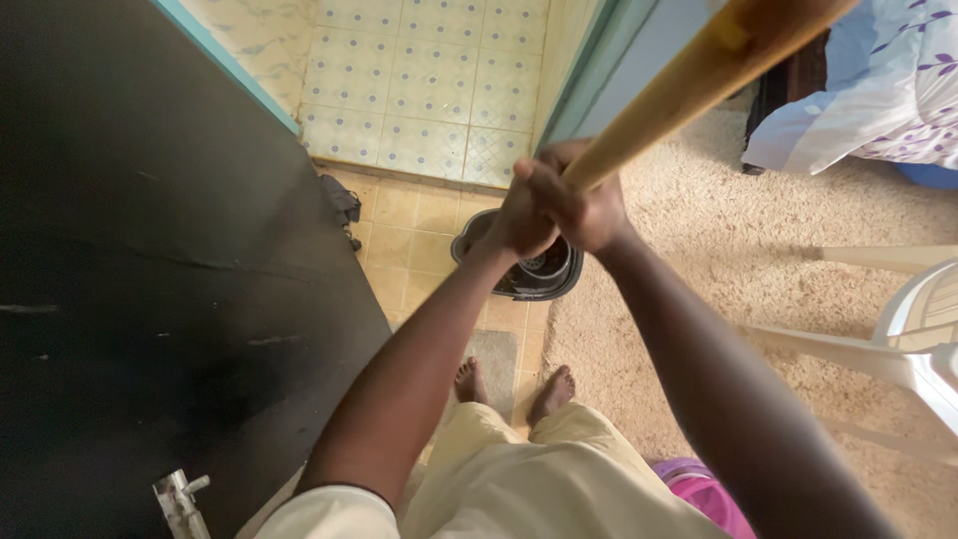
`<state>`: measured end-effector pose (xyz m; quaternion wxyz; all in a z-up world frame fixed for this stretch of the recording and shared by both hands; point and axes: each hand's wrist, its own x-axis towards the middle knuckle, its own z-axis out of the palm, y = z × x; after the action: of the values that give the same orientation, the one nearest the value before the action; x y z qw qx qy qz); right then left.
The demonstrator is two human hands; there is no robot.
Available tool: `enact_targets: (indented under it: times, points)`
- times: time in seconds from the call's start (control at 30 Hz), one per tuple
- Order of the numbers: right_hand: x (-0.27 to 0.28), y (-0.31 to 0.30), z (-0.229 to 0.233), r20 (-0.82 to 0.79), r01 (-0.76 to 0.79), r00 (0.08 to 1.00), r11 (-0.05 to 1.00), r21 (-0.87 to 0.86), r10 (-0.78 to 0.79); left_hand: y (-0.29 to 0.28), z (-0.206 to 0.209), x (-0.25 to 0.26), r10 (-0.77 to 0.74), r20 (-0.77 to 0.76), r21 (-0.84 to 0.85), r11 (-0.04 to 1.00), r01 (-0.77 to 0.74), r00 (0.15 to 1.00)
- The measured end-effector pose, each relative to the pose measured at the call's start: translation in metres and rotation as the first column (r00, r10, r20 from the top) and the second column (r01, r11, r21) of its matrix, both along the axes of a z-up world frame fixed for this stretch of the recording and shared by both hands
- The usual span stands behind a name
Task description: The person mops the tiled floor of a bathroom around a toilet using a mop and a bucket, then picks up a pack of wipes from the toilet tank.
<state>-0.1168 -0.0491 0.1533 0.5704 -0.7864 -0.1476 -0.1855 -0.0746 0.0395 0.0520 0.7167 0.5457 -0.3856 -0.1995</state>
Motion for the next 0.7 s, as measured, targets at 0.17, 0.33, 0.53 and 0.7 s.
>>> enact_targets:
  times: [0.17, 0.33, 0.53, 0.7]
  points:
    - [-0.020, 0.004, -0.024, -0.159, 0.081, 0.984, 0.996, 0.029, -0.075, 0.005, -0.030, -0.012, 0.003, -0.210, -0.031, 0.999, -0.010, 0.978]
    - [-0.011, -0.001, -0.017, -0.258, 0.104, 0.965, 0.976, 0.193, -0.052, -0.005, -0.017, -0.001, 0.044, -0.149, -0.005, 0.999, -0.046, 0.988]
    - [-0.022, -0.009, 0.035, -0.160, 0.108, 0.984, 0.975, 0.192, -0.078, -0.012, 0.041, -0.009, 0.099, 0.206, 0.177, 0.975, -0.136, 0.974]
    - [-0.033, -0.011, 0.080, -0.223, 0.059, 0.975, 0.943, 0.327, 0.016, -0.004, 0.075, -0.019, 0.095, 0.164, 0.119, 0.986, -0.115, 0.982]
